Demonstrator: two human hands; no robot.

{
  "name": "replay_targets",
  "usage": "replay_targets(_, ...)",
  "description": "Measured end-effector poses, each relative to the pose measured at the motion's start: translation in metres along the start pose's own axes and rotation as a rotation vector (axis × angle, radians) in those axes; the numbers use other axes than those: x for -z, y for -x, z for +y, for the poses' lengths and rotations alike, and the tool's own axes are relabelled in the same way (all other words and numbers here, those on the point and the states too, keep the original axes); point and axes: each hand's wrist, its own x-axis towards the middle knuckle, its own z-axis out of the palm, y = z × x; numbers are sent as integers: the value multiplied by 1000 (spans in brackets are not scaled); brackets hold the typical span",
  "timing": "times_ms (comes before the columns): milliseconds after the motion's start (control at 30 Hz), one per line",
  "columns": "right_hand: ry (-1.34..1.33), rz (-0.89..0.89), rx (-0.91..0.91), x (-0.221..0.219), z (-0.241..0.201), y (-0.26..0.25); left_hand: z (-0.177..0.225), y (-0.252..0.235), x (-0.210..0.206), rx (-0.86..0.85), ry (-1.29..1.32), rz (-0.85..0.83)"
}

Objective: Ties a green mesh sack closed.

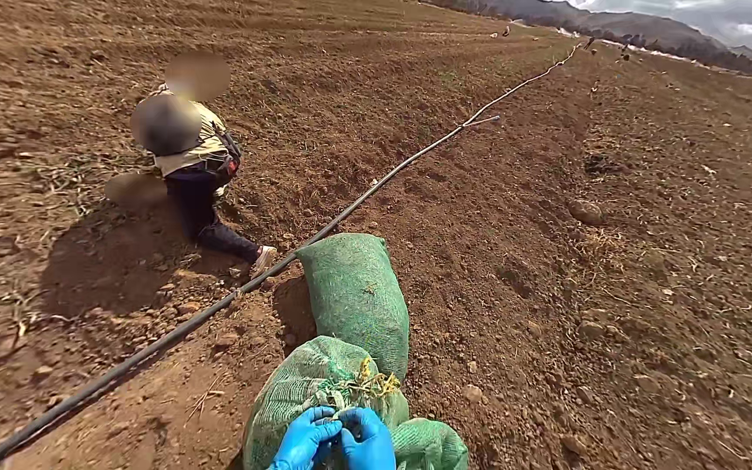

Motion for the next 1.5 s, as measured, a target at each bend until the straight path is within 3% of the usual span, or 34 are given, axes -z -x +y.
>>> replay_targets(67,63,-30,-40,3,0,1,-60,-69,24,-165,-36,-114)
replay_targets(100,81,-43,-69,3,-1,2,-76,-85,27,-155,-77,-95)
replay_targets(200,92,-26,-135,-1,7,6,-71,-85,19,-77,-281,6)
replay_targets(267,-7,-1,-171,-4,13,9,-61,-73,10,-114,-373,33)
replay_targets(367,-294,-31,-250,-5,21,5,-101,-115,22,-271,-346,78)
replay_targets(500,-737,-139,-312,-3,30,5,-105,-127,26,-239,-316,118)
replay_targets(567,-808,-215,-310,-1,34,6,-102,-124,26,-230,-342,132)
replay_targets(633,-711,-251,-283,2,34,6,-100,-122,26,-221,-390,129)
replay_targets(733,-290,-266,-261,8,25,2,-99,-121,25,-222,-424,118)
replay_targets(833,-45,-192,-258,6,17,1,-97,-121,23,-208,-420,93)
replay_targets(1100,-443,89,-204,-9,28,13,-96,-123,24,-94,-78,14)
replay_targets(1333,-107,200,253,-14,27,18,-88,-119,24,-204,-482,32)
replay_targets(1500,-55,159,293,-13,28,14,-84,-109,23,-246,-601,42)
